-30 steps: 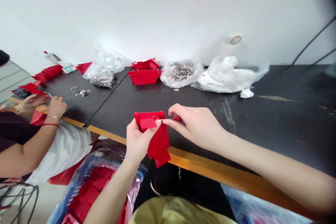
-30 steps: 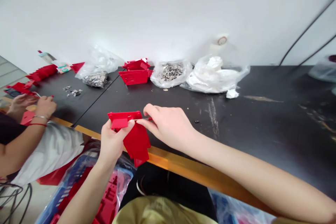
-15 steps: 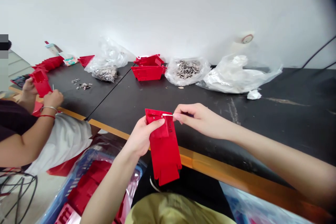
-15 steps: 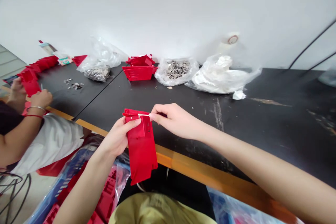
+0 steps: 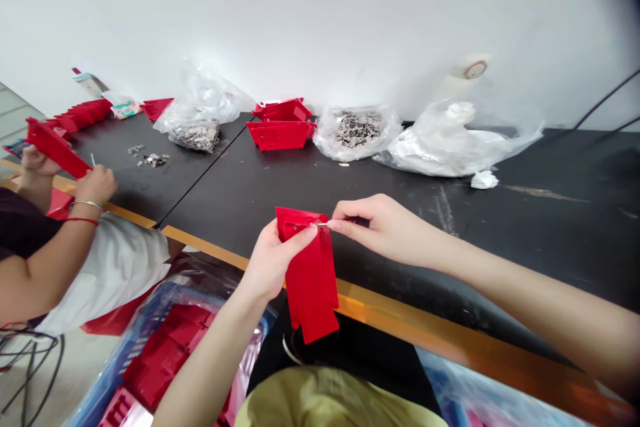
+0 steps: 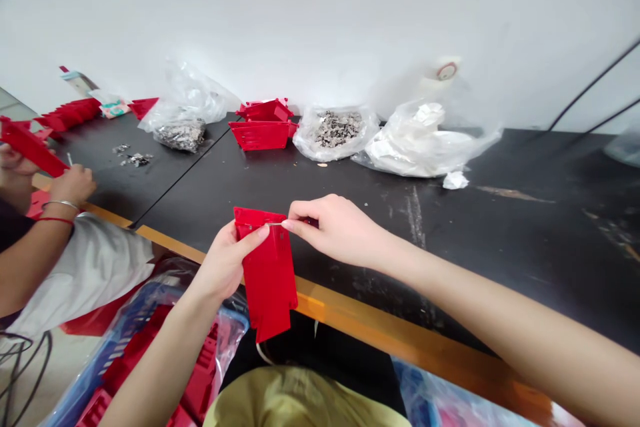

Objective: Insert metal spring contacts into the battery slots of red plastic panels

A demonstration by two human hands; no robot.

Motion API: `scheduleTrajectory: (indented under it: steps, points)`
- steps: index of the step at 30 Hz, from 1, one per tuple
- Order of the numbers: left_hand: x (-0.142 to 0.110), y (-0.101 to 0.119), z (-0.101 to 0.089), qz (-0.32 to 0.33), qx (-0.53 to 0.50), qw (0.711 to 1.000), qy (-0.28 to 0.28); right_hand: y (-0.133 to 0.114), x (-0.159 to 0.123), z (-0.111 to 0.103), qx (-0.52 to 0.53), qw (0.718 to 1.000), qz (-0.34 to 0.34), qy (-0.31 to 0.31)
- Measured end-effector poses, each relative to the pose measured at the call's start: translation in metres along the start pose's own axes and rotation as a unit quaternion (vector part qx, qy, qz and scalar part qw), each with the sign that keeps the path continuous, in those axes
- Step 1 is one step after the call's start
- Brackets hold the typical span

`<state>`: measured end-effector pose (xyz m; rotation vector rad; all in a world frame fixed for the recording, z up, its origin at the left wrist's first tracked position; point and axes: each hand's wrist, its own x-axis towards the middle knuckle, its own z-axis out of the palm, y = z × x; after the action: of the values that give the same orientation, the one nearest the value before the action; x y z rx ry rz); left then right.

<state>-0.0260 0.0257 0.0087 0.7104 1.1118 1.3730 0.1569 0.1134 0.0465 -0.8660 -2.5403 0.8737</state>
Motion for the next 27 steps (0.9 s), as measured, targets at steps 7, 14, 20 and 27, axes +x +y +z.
scheduleTrajectory:
  steps: [7, 14, 20, 27]
  points:
    - [0.001, -0.004, 0.002, 0.021, 0.018, 0.999, 0.035, -0.002, -0.003, -0.002, -0.048, 0.999, -0.009, 0.012]
    - [0.002, -0.005, 0.004, 0.018, 0.024, 0.998, 0.047, -0.002, -0.002, -0.001, -0.086, 0.996, -0.010, 0.010]
    - [0.004, -0.007, 0.001, 0.053, 0.021, 0.997, 0.048, 0.001, -0.001, -0.001, -0.045, 0.999, -0.020, 0.010]
    - [0.008, -0.006, -0.004, 0.045, 0.037, 0.998, 0.021, 0.010, 0.003, -0.004, -0.013, 1.000, -0.007, -0.003]
